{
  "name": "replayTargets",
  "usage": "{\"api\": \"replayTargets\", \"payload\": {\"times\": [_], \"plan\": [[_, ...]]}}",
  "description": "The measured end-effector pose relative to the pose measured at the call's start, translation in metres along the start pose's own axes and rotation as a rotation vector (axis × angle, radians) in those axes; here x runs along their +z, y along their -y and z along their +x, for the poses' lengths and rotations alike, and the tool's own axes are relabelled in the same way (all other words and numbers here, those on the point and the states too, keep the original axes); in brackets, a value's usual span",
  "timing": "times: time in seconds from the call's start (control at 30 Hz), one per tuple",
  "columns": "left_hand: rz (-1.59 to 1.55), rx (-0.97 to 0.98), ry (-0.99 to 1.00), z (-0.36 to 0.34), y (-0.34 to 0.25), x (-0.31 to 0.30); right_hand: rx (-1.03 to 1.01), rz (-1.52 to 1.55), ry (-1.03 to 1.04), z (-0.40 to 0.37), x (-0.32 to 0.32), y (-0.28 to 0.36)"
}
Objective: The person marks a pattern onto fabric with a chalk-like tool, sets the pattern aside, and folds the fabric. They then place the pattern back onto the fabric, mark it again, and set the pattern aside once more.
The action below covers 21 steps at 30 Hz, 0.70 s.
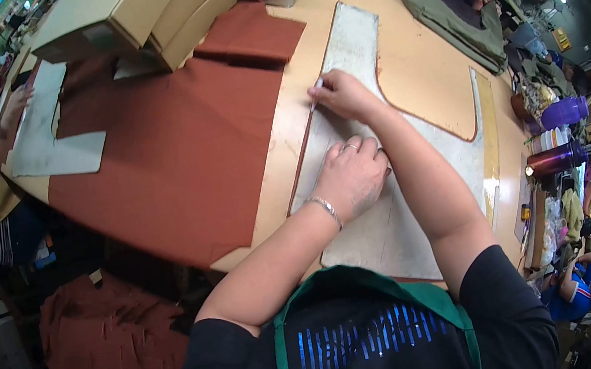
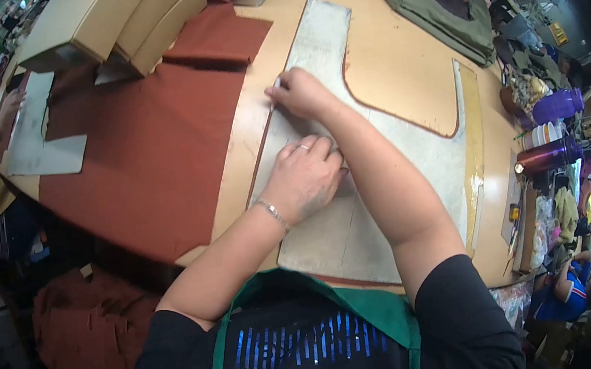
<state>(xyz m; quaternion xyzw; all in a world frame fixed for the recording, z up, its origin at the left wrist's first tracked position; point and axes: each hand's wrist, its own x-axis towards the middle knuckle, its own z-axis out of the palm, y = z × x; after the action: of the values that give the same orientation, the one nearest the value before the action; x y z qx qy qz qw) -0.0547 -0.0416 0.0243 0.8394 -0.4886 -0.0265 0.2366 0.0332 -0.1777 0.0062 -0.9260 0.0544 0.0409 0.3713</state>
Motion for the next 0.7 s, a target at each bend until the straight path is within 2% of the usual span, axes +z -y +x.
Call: {"api": "replayTargets", "payload": {"times": [0.03, 0.07, 0.1, 0.13, 0.17, 0.2, 0.33, 0.57, 0.67, 0.7], "plan": [[0.027, 0.087, -0.104, 0.014, 0.007, 0.012, 0.001, 0.008, 0.03, 0.002, -0.001, -0.002], [0.115, 0.034, 0.085, 0.019, 0.014, 0.023, -0.058, -0.045, -0.01, 0.003, -0.003, -0.003], [0.08, 0.033, 0.094, 0.021, 0.014, 0.024, -0.113, -0.095, -0.046, 0.004, -0.004, -0.004], [0.045, 0.03, 0.108, 0.02, 0.015, 0.024, -0.036, -0.087, 0.02, 0.008, -0.012, 0.002], [0.01, 0.028, 0.13, 0.019, 0.015, 0.023, -0.03, -0.081, -0.018, 0.015, -0.016, -0.004], [0.044, -0.012, 0.272, 0.023, 0.013, 0.016, -0.023, -0.075, -0.056, 0.027, -0.022, -0.012], [0.031, 0.019, 0.206, 0.024, 0.016, 0.021, 0.017, -0.113, -0.226, 0.085, -0.056, -0.038], [0.004, 0.008, 0.27, 0.029, 0.016, 0.014, 0.056, -0.213, -0.583, 0.203, -0.105, -0.097], [0.007, 0.014, 0.232, 0.031, 0.017, 0.012, -0.017, 0.115, -0.671, 0.209, -0.103, -0.111], [0.009, 0.02, 0.229, 0.031, 0.017, 0.011, -0.029, 0.349, -0.699, 0.21, -0.101, -0.115]]}}
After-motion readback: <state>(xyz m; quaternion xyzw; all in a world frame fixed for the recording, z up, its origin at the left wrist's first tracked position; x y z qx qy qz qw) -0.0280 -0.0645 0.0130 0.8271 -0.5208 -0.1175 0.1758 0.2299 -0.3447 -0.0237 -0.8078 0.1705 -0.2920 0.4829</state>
